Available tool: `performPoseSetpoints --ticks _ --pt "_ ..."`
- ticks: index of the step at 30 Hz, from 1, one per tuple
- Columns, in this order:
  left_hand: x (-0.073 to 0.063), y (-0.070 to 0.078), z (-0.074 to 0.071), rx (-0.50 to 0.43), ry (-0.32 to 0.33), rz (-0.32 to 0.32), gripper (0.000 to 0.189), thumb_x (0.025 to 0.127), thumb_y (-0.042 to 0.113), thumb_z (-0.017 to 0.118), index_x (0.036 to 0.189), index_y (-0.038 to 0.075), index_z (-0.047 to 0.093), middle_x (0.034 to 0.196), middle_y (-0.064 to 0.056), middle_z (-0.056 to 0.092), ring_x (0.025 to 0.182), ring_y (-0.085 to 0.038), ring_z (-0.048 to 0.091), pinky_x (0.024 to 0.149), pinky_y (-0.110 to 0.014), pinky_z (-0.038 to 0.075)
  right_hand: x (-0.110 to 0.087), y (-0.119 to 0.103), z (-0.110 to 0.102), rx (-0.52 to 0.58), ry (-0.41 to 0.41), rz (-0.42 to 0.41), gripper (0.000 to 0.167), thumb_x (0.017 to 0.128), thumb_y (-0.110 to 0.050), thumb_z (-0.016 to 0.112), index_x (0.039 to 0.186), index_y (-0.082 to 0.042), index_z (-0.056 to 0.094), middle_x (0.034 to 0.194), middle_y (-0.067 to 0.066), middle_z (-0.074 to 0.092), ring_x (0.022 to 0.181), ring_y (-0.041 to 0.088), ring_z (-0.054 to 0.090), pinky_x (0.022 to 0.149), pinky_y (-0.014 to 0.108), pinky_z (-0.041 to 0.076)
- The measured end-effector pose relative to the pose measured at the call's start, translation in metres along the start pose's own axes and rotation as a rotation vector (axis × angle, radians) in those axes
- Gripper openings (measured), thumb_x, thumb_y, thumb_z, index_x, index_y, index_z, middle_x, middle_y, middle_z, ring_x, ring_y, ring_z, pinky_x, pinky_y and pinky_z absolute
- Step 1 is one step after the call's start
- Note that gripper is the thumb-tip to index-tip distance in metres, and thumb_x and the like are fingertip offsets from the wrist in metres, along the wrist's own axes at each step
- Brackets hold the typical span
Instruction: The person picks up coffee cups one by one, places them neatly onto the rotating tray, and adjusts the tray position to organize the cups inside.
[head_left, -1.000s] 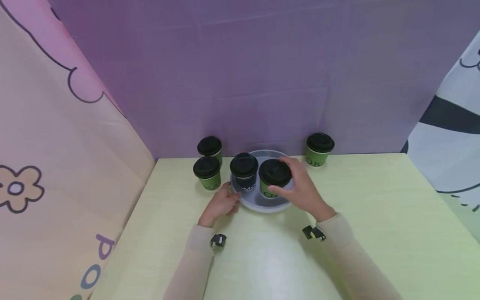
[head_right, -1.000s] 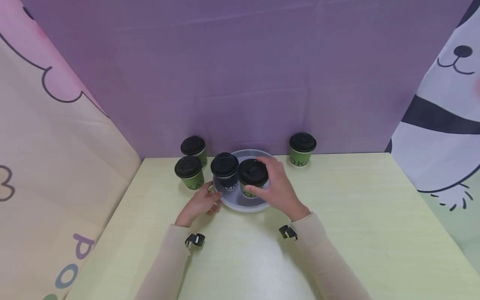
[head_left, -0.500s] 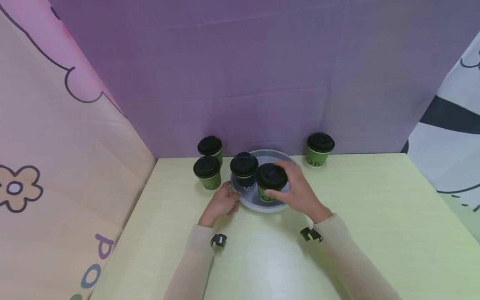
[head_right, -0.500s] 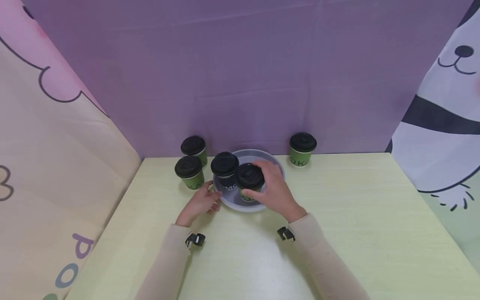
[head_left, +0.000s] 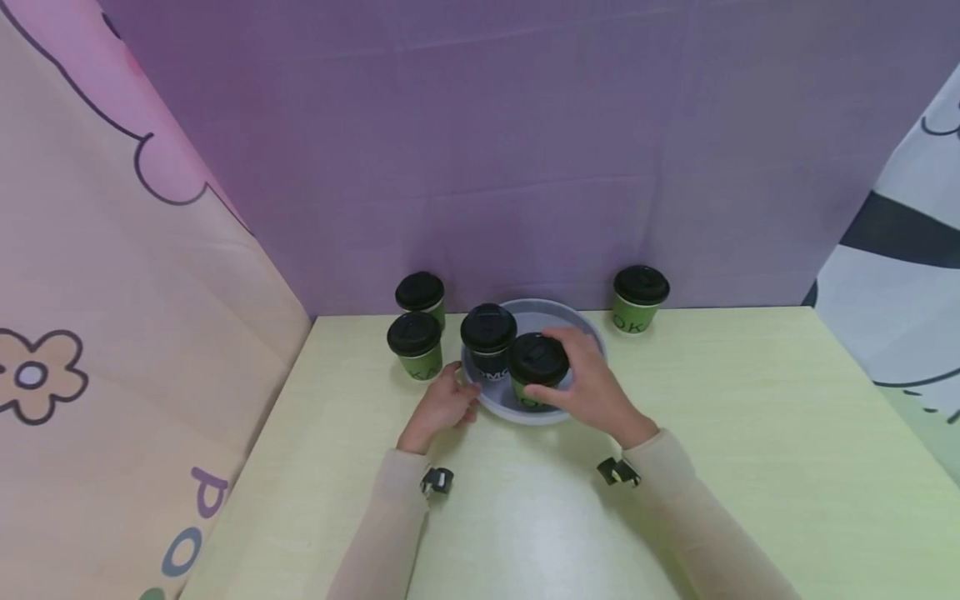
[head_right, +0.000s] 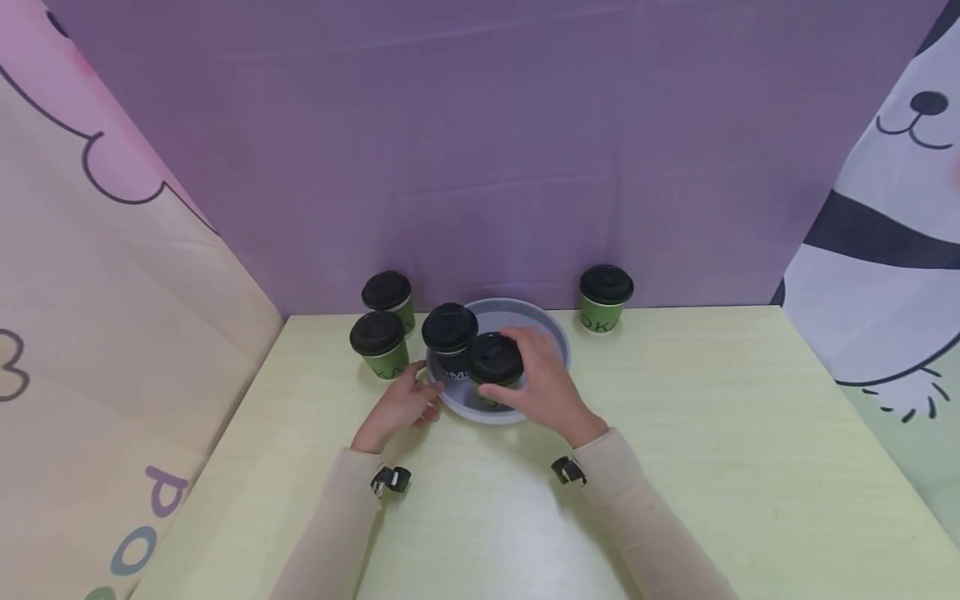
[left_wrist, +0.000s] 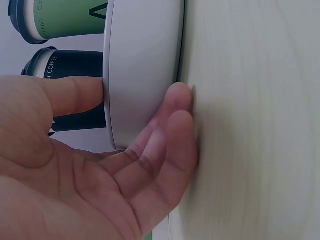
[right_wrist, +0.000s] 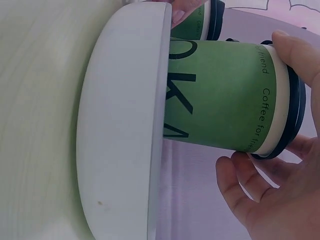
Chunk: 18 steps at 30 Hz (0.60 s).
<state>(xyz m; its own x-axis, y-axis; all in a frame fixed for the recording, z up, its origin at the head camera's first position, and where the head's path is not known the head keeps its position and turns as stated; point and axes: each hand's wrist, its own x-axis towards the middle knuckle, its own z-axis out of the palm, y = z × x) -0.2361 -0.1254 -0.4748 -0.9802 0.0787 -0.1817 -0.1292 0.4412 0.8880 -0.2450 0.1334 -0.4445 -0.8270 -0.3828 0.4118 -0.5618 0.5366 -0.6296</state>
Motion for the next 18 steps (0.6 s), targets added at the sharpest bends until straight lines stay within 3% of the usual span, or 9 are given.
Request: performPoseSetpoints --ticks 18 --pt "-0.0012 0.0008 0.0004 0.009 0.014 -0.009 0.065 0.105 0.021 0.054 0.159 -0.001 0.025 0.089 -0.020 0.071 0.065 -0.021 0.066 0.058 -0.033 0.056 -0.0011 0.0010 0.0056 -0.007 -0.016 0.012 0.089 0.081 -0.038 0.088 0.150 -0.008 0.042 0.148 0.014 0.048 0.137 0.032 0.045 0.113 0.055 0.040"
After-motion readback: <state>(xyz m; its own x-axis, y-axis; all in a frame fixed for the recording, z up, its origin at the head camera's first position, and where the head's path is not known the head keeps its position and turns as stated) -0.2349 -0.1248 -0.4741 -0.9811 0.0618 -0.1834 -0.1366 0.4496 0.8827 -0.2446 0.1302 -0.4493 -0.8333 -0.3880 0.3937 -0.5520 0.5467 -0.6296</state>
